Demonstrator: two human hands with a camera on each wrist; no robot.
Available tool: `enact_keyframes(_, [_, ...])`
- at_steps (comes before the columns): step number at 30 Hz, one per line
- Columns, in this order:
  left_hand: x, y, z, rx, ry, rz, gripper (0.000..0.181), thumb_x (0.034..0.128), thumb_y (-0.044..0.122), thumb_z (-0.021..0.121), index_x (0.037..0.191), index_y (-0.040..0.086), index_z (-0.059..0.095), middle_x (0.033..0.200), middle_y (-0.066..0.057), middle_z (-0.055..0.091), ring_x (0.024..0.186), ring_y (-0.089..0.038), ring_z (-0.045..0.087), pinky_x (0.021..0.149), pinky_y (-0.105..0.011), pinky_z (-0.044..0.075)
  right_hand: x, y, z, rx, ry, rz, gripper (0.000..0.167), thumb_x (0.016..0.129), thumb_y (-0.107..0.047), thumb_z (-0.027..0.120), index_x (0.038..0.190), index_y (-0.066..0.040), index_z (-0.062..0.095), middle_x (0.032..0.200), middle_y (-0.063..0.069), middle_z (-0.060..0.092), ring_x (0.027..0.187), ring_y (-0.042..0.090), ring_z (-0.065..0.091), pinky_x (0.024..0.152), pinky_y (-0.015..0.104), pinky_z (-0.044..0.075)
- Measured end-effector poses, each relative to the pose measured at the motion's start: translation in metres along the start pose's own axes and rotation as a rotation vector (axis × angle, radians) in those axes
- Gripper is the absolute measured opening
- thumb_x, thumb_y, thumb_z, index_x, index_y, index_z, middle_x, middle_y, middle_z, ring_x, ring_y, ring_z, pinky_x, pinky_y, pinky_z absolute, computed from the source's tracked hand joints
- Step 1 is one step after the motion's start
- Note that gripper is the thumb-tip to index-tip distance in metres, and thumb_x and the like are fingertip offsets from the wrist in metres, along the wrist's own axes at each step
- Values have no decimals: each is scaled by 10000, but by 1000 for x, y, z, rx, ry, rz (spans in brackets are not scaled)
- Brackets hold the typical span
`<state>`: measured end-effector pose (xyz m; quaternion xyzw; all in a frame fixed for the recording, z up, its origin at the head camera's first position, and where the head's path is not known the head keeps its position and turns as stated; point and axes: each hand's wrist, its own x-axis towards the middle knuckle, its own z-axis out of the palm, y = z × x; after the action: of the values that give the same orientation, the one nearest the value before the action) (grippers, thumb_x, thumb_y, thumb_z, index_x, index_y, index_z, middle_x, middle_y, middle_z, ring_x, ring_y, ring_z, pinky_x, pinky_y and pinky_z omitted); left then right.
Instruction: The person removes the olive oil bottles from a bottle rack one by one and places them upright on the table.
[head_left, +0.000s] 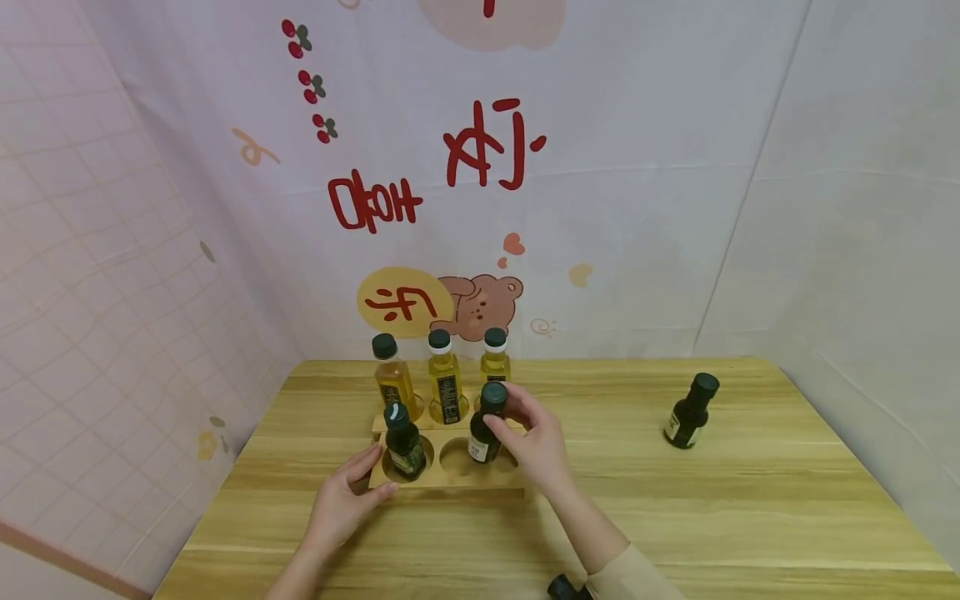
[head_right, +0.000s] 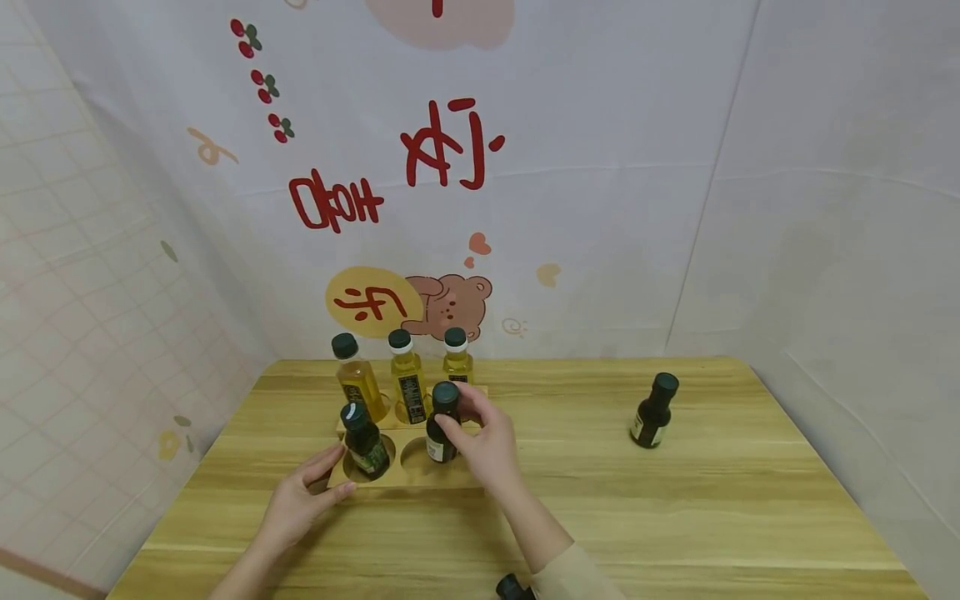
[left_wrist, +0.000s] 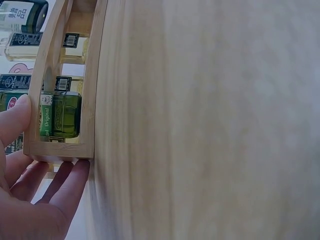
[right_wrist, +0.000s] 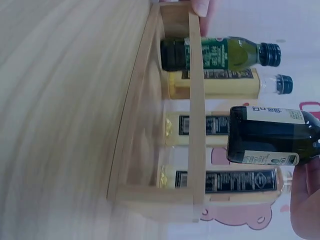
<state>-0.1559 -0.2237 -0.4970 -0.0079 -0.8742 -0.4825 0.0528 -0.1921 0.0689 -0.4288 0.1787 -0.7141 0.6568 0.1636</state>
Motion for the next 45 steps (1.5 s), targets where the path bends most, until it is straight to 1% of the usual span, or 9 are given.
enact_keyframes(5, [0,0,0,3,-1,1,737,796,298,850,1411,37,537,1486,-121,471,1389,-358,379,1129,-491,300,-2,3,-12,32,20,10,386,864,-53,774,1235,-70,670,1094,90,705,990,220,665,952,453,514])
enact_keyframes(9, [0,-1,0,11,-4,0,741,796,306,848,1414,41,535,1486,-111,473,1388,-348,384,1116,-475,323,-5,5,-21,23,39,6,365,866,-37,766,1219,-47,673,1082,106,708,976,199,668,942,450,520])
enact_keyframes(15, [0,-1,0,0,-7,2,733,799,285,848,1413,36,534,1484,-114,474,1384,-336,393,1090,-446,361,-9,4,-34,-8,79,-28,360,843,18,768,1190,-23,677,1046,114,715,936,149,675,905,360,542])
enact_keyframes(21, [0,-1,0,-4,-5,-6,732,799,281,848,1415,42,534,1485,-101,476,1392,-333,381,1108,-451,336,-12,3,-48,-45,100,-74,369,829,43,770,1180,-26,683,1033,94,716,910,136,676,867,311,552])
enact_keyframes(25, [0,-1,0,-6,-8,-8,729,801,276,846,1418,49,533,1487,-97,474,1395,-328,377,1106,-450,339,-15,4,-57,-49,120,-78,383,815,68,770,1180,-9,681,1020,64,716,900,119,673,846,257,546])
enact_keyframes(27, [0,-1,0,-5,-9,-9,731,799,279,846,1418,50,532,1489,-97,472,1397,-325,375,1106,-448,339,-16,5,-62,-51,129,-75,392,808,81,771,1180,5,676,1018,37,715,898,105,670,840,228,539])
enact_keyframes(30, [0,-1,0,-5,-9,-5,734,796,279,849,1417,47,533,1488,-103,472,1395,-324,378,1104,-441,341,-17,6,-70,-54,140,-66,382,807,88,768,1171,17,675,1002,10,716,891,98,669,841,232,539])
enact_keyframes(37, [0,0,0,-17,-6,1,725,793,252,853,1411,42,536,1487,-115,468,1379,-325,400,1061,-423,395,-21,11,-89,-78,161,-6,363,829,64,762,1176,6,674,984,-35,705,888,80,659,854,214,528])
enact_keyframes(45, [0,-1,1,-48,14,17,706,789,207,856,1396,27,545,1472,-133,482,1346,-335,442,1008,-383,456,-26,15,-114,-111,169,3,367,841,82,741,1193,41,650,1001,-80,698,899,67,650,847,193,520])
